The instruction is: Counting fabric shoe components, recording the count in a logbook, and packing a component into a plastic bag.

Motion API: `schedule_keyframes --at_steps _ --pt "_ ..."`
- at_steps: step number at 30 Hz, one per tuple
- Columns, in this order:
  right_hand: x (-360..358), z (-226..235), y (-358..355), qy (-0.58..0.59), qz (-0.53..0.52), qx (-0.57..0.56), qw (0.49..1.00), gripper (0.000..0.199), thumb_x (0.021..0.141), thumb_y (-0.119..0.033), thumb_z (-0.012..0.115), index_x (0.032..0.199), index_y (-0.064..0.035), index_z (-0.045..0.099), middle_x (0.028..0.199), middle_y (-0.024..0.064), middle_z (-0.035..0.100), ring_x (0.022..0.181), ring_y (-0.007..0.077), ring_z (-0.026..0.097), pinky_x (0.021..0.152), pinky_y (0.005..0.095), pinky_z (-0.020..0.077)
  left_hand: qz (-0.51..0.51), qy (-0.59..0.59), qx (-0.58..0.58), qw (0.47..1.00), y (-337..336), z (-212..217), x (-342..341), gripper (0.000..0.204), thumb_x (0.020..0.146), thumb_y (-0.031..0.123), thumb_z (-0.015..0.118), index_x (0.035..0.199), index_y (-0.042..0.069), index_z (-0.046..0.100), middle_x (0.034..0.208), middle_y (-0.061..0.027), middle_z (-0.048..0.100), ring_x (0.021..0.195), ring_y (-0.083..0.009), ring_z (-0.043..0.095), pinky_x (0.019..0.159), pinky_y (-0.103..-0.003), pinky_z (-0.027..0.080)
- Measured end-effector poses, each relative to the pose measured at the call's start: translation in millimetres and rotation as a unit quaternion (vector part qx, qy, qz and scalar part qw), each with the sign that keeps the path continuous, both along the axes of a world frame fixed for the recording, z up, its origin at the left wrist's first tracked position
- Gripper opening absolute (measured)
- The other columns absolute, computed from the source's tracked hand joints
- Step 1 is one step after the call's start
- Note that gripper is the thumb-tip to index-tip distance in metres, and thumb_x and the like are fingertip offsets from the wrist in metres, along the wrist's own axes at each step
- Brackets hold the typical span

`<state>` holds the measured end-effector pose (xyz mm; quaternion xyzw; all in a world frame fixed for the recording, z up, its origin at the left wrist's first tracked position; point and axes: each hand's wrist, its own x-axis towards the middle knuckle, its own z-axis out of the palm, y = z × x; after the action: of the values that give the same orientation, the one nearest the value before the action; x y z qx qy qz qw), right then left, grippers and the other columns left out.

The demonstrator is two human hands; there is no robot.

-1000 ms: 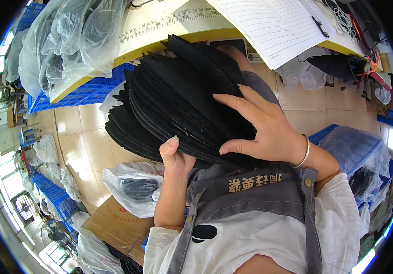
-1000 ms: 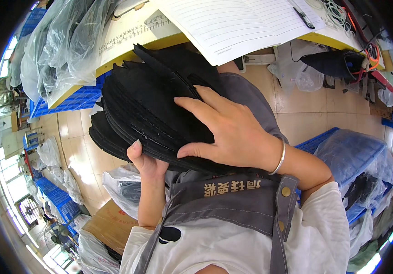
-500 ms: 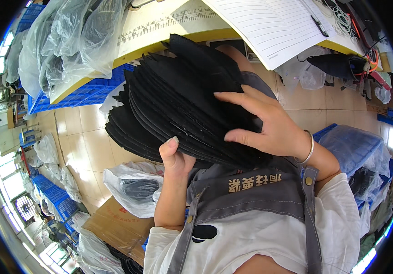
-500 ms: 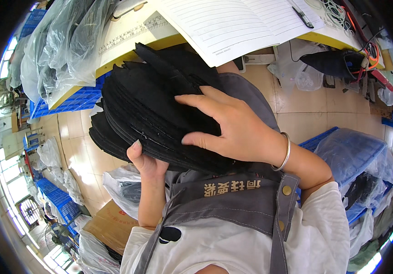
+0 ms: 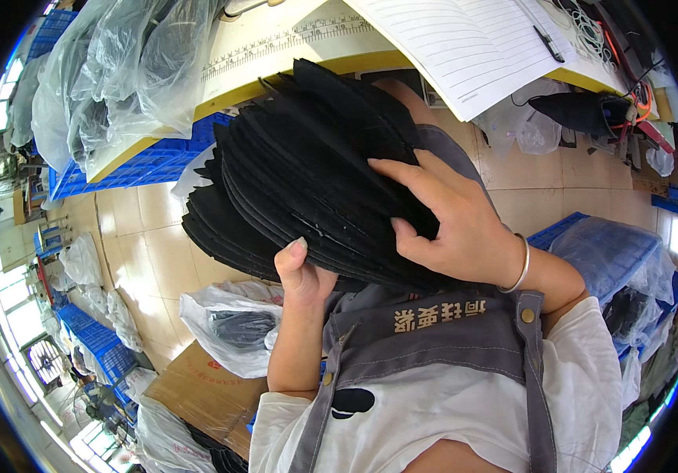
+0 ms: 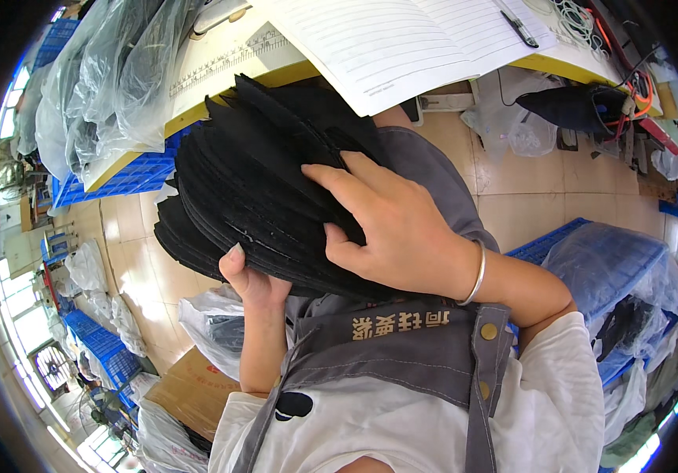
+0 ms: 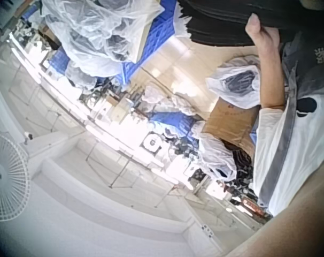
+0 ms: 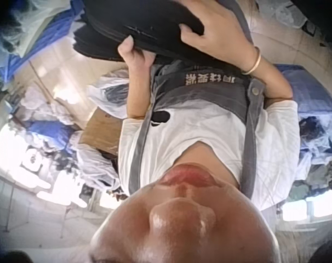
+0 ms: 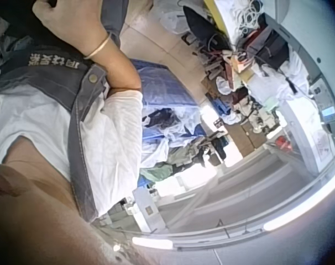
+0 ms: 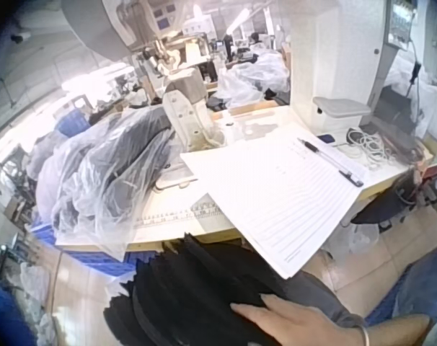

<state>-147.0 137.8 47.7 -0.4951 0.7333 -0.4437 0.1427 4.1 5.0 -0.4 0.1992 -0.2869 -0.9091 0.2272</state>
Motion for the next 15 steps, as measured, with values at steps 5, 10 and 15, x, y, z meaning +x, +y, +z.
schedule_keyframes --at_steps 5,10,15 --pt "2 2 0 0.026 -0.008 0.007 1.000 0.048 0.067 -0.009 0.061 0.114 -0.0034 0.051 0.104 0.0216 0.051 0.081 0.0330 0.057 0.069 0.0369 0.0493 -0.003 -0.005 0.000 1.000 -1 -1 2 0.067 0.069 0.028 0.060 0.126 -0.002 0.039 0.123 -0.0175 0.049 0.111 -0.0312 0.049 0.100 -0.042 0.037" --pt "0 11 -1 0.046 -0.042 -0.035 0.998 0.045 0.067 0.000 0.055 0.112 -0.0021 0.054 0.122 0.0206 0.045 0.087 0.0317 0.057 0.071 0.0362 0.0492 -0.004 0.006 0.015 1.000 -2 -2 3 0.068 0.069 0.027 0.061 0.126 -0.002 0.038 0.124 -0.0173 0.049 0.112 -0.0313 0.049 0.100 -0.042 0.037" --pt "-6 7 -4 0.154 -0.005 -0.081 0.985 0.026 0.071 0.003 0.052 0.096 0.0017 0.059 0.135 0.0182 0.036 0.097 0.0311 0.054 0.078 0.0335 0.0467 -0.016 0.009 -0.013 1.000 2 9 -5 0.070 0.069 0.025 0.061 0.128 -0.002 0.037 0.126 -0.0174 0.047 0.115 -0.0315 0.046 0.102 -0.042 0.034"
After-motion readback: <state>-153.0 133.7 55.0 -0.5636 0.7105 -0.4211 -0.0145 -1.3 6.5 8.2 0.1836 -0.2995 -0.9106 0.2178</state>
